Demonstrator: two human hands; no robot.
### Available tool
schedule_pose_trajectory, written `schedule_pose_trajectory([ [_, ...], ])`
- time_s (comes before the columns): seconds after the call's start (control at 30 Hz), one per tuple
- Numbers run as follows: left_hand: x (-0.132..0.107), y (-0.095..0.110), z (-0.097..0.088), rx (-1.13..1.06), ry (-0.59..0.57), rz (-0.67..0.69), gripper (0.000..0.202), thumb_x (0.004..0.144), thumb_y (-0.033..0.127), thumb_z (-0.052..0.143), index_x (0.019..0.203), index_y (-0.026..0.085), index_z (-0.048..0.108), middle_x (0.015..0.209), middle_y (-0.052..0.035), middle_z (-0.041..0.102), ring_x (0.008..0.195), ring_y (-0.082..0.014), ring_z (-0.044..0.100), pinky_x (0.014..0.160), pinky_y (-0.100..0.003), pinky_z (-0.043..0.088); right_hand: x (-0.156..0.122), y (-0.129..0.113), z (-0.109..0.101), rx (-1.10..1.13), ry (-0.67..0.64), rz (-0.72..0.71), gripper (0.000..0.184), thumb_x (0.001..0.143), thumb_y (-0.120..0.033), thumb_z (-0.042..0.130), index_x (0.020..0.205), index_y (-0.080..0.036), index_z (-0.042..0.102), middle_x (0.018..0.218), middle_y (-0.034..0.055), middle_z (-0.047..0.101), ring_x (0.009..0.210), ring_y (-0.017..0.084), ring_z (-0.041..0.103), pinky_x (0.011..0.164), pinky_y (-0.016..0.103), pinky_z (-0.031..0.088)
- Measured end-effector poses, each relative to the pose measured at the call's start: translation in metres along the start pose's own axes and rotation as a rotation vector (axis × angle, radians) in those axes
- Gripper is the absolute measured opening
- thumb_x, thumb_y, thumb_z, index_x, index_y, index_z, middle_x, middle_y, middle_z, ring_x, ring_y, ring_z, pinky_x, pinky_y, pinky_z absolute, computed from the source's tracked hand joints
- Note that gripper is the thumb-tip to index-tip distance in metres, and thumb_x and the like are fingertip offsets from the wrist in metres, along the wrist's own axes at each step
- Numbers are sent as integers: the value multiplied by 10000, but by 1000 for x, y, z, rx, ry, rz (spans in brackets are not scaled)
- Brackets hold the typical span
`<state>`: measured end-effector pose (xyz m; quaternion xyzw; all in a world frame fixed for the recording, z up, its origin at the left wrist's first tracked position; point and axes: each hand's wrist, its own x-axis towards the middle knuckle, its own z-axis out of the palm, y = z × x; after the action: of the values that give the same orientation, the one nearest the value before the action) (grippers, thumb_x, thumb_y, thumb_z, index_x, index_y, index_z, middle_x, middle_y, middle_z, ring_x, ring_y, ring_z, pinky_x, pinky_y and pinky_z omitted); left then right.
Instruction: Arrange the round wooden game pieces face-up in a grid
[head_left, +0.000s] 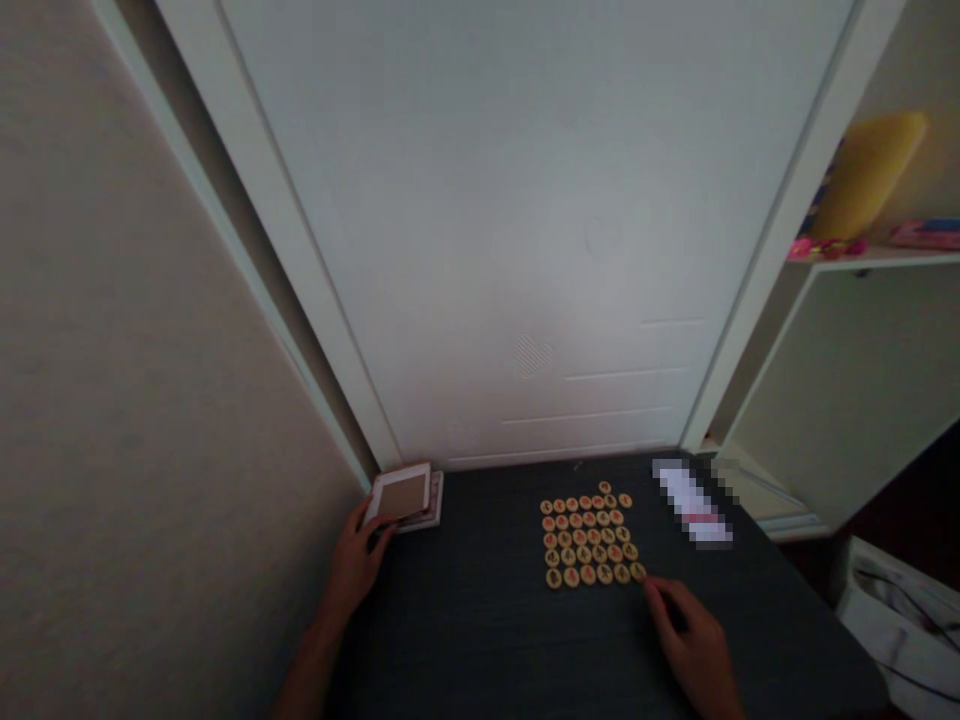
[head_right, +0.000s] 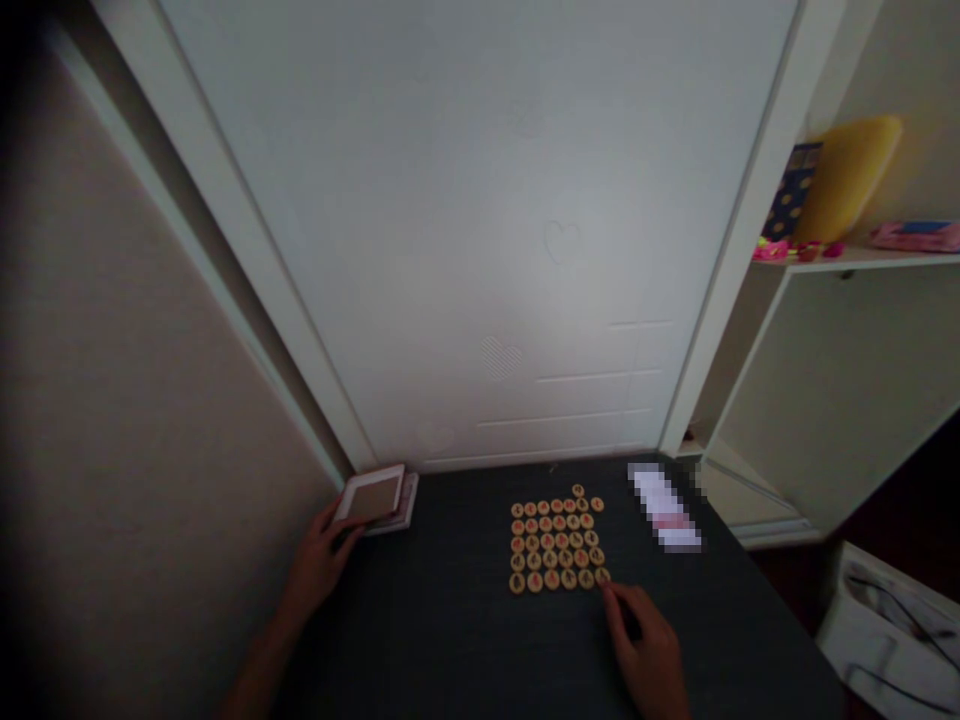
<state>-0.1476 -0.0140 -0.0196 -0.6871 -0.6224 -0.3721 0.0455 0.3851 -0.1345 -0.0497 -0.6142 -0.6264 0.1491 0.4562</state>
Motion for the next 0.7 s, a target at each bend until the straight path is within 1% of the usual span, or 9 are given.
schedule_pose_trajectory([
  [0.1,5,29,-21,-154,82,-77,393,893,569,558,994,235,737,1431,-100,529,1285,-367,539,1114,-574,401,-1,0,-1,15,32,23,314,950,-486,555,1034,-235,724,999,62,765,933,257,726,831,338,572],
  [0.17,6,58,-31,-362,96,-184,403,874,579,603,1066,239,702,1374,-95,598,1284,-345,557,1132,-559,385,2,-9,1,47,48,21,303,948,-476,562,1040,-235,720,1009,68,761,950,264,721,855,357,566],
  [0.23,7,91,-37,-654,73,-364,483,836,604,652,1127,218,653,1186,-95,711,1114,-333,682,1045,-559,480,7,-27,5,103,47,-1,293,948,-462,567,1055,-234,716,1036,78,755,978,268,712,892,377,555],
  [0.33,6,142,-35,-1056,-1,-463,485,867,569,650,1194,214,598,1204,-89,716,995,-299,741,943,-524,569,23,-69,13,234,-19,-67,290,931,-452,598,1089,-237,713,1083,90,745,990,267,707,898,387,558],
  [0.4,3,170,-31,-1202,-63,-428,469,926,538,586,1274,224,554,1291,-107,676,1063,-310,719,911,-523,591,38,-101,16,333,-54,-70,311,912,-461,631,1121,-244,704,1114,95,737,992,271,703,892,399,560],
  [0.47,-2,191,-27,-1155,-103,-367,418,950,509,560,1255,224,577,1263,-107,691,1039,-305,729,906,-524,595,54,-129,17,457,-126,-22,365,904,-482,646,1188,-255,671,1173,100,716,1018,271,697,900,413,557],
  [0.53,-8,204,-25,-959,-159,-222,292,947,434,596,1157,238,651,1221,-86,711,1066,-299,714,978,-534,553,68,-150,17,637,-217,66,467,908,-528,631,1291,-262,598,1226,110,693,1031,266,703,919,429,553],
  [0.6,-15,214,-26,-732,-206,-13,161,933,331,634,1063,267,704,1235,-65,704,1200,-304,637,1080,-549,469,78,-162,17,828,-309,172,590,913,-608,576,1381,-257,506,1234,133,688,960,269,732,831,435,585],
  [0.7,-28,230,-28,-512,-238,233,161,926,225,638,1032,314,721,1337,-39,638,1374,-297,475,1150,-553,386,83,-164,20,966,-344,306,720,828,-650,664,1390,-242,476,1171,134,722,938,292,742,755,423,604],
])
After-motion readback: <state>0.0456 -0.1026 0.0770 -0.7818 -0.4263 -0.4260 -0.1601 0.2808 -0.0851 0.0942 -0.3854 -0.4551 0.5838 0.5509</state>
